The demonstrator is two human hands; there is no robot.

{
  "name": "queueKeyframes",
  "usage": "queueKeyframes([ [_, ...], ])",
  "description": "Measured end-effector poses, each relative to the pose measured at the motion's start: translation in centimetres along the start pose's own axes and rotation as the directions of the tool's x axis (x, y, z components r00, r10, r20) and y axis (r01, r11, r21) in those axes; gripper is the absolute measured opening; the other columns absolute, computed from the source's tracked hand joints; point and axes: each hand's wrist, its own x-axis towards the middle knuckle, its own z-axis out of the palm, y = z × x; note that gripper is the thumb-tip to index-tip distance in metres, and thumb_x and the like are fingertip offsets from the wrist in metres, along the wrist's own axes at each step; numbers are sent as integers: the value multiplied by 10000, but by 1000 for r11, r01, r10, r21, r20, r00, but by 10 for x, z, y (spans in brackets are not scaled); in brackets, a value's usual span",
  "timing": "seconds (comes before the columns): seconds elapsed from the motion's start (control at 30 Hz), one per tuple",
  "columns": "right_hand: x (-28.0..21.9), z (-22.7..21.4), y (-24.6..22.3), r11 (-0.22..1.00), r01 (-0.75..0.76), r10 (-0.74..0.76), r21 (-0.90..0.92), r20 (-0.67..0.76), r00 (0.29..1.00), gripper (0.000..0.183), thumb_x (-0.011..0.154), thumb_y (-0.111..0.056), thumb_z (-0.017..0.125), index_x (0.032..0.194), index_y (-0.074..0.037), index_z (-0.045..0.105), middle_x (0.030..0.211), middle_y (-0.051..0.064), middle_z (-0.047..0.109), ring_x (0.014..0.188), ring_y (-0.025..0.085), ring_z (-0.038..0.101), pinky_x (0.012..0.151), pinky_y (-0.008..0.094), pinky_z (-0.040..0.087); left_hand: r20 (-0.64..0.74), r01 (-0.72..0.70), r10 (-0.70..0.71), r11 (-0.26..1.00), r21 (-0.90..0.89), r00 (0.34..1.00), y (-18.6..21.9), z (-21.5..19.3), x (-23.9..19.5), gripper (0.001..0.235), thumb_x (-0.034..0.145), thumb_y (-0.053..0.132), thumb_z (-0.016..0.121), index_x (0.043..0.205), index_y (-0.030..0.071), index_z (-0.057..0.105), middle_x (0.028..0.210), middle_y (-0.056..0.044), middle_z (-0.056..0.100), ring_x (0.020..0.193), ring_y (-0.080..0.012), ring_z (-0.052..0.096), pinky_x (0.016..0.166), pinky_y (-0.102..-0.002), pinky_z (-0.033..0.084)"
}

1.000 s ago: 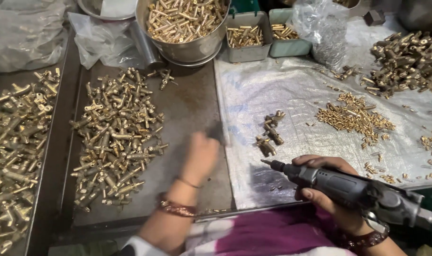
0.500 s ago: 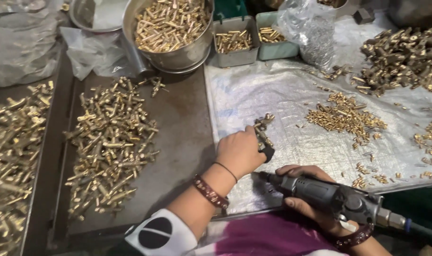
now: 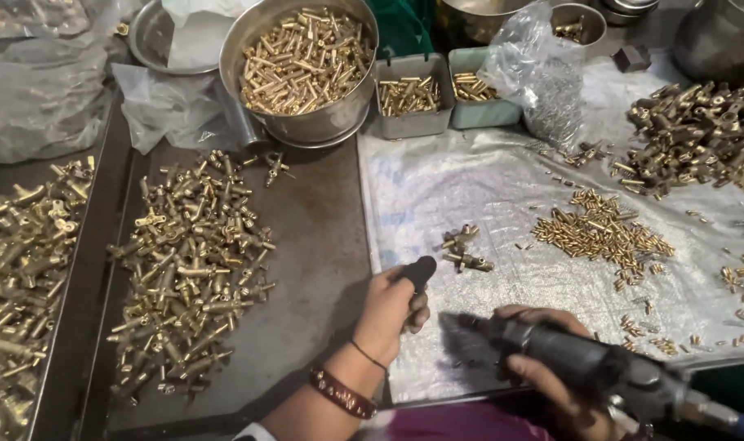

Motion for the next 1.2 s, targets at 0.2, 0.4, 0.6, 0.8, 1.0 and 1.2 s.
queueKeyframes([
  [0.2, 7, 18, -37, 969, 135, -69, 205, -301, 951, 468, 840, 31, 689, 1279, -14, 534, 1342, 278, 602, 1025, 331, 690, 746, 418, 611, 69, 101, -103, 994, 29, 992, 17, 15, -18, 262, 974, 231, 557, 811, 41, 634, 562, -2, 514, 445, -110, 482, 388, -267, 299],
  [0.4, 8, 29, -33, 977, -113, 150, 181, -205, 967, 501, 759, 1, 699, 1228, 4, 523, 1306, 295, 607, 843, 334, 703, 695, 460, 610, 73, 126, -130, 991, 54, 989, 12, 16, -21, 327, 941, 293, 539, 790, 43, 685, 516, 8, 470, 405, -103, 410, 384, -274, 271],
  [0.6, 9, 28, -26, 955, -21, 94, 295, -233, 968, 496, 813, -36, 682, 1277, 16, 516, 1310, 312, 591, 988, 353, 680, 696, 465, 596, 65, 67, -67, 998, 12, 996, 23, 21, -27, 427, 995, 379, 515, 785, 35, 657, 514, 49, 376, 409, -60, 314, 376, -241, 229],
  [0.8, 7, 29, -23, 953, -4, 70, 303, -207, 976, 499, 820, -35, 683, 1287, 4, 510, 1323, 306, 582, 1066, 362, 659, 715, 467, 598, 88, 63, -57, 996, -64, 994, 15, 14, -21, 421, 992, 340, 469, 827, 3, 663, 549, 31, 445, 416, -61, 337, 368, -236, 231],
  [1.0, 7, 15, -32, 985, 152, -148, -83, 52, 988, 501, 853, -7, 756, 1287, -29, 507, 1341, 265, 604, 1301, 361, 603, 1087, 478, 517, 205, 96, -101, 995, 36, 974, 16, 5, -17, 316, 981, 219, 495, 882, 13, 714, 543, 17, 487, 403, -63, 361, 358, -243, 236],
  [1.2, 7, 28, -47, 840, 268, -180, -471, 223, 958, 486, 771, -148, 890, 1145, -106, 583, 1229, 179, 730, 1178, 293, 741, 975, 412, 609, 249, 122, -161, 978, 167, 955, 11, 3, -14, 307, 989, 204, 497, 862, 32, 716, 546, 34, 493, 410, -56, 360, 356, -242, 222],
])
